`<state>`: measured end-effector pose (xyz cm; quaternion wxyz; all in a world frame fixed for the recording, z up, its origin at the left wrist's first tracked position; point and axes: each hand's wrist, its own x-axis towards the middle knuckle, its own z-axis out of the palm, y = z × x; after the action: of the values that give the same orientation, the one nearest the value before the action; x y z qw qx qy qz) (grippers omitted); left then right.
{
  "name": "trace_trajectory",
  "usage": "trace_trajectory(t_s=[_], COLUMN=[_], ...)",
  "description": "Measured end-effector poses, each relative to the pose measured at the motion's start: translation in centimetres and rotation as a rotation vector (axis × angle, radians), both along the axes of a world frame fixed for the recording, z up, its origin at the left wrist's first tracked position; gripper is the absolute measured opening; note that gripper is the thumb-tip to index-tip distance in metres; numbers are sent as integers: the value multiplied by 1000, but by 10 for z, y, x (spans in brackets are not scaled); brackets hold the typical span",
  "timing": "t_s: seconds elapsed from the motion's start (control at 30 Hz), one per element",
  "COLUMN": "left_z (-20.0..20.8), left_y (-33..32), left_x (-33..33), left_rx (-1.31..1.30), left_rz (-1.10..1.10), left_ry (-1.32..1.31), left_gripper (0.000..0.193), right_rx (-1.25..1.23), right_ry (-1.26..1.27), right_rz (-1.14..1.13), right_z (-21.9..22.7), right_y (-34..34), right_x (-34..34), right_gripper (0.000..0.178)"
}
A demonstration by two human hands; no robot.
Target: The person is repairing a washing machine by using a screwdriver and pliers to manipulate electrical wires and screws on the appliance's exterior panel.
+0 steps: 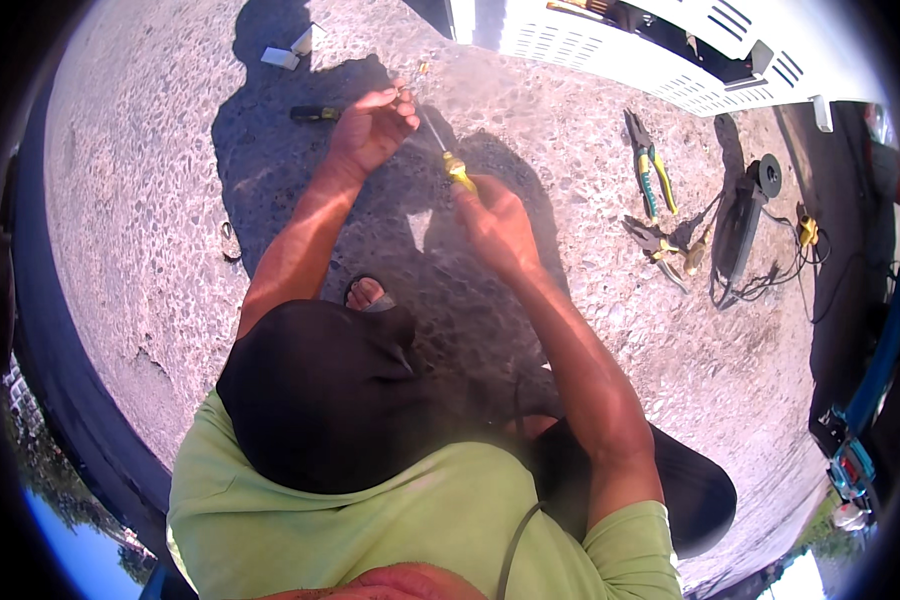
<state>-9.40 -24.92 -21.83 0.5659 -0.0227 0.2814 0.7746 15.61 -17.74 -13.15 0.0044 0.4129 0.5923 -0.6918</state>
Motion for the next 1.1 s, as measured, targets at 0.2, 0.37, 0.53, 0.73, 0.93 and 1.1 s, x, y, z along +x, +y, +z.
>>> trace_trajectory(t_s=[0.2, 0.37, 0.53, 0.73, 0.93, 1.1], left_z=[2, 1, 5, 6, 4, 2], left_y=[-1, -3, -4, -3, -2, -3], left_x=[7, 7, 10, 10, 10, 10], left_rx=[-42, 0, 22, 66, 77, 80], left_rz=[-25, -67, -82, -101, -115, -138], left_ry=[76, -16, -28, -34, -70, -55], left_gripper=[24, 19, 16, 14, 13, 12], right_rx=[123, 164, 189, 216, 215, 247], right_ry=[35, 50, -36, -61, -60, -57], right_rz=[27, 48, 71, 86, 95, 98], right_z=[-7, -8, -2, 4, 4, 4], right_y=[-3, -1, 0, 4, 5, 4], right_x=[-1, -1, -2, -3, -2, -3], right_gripper=[40, 41, 48, 48, 48, 48])
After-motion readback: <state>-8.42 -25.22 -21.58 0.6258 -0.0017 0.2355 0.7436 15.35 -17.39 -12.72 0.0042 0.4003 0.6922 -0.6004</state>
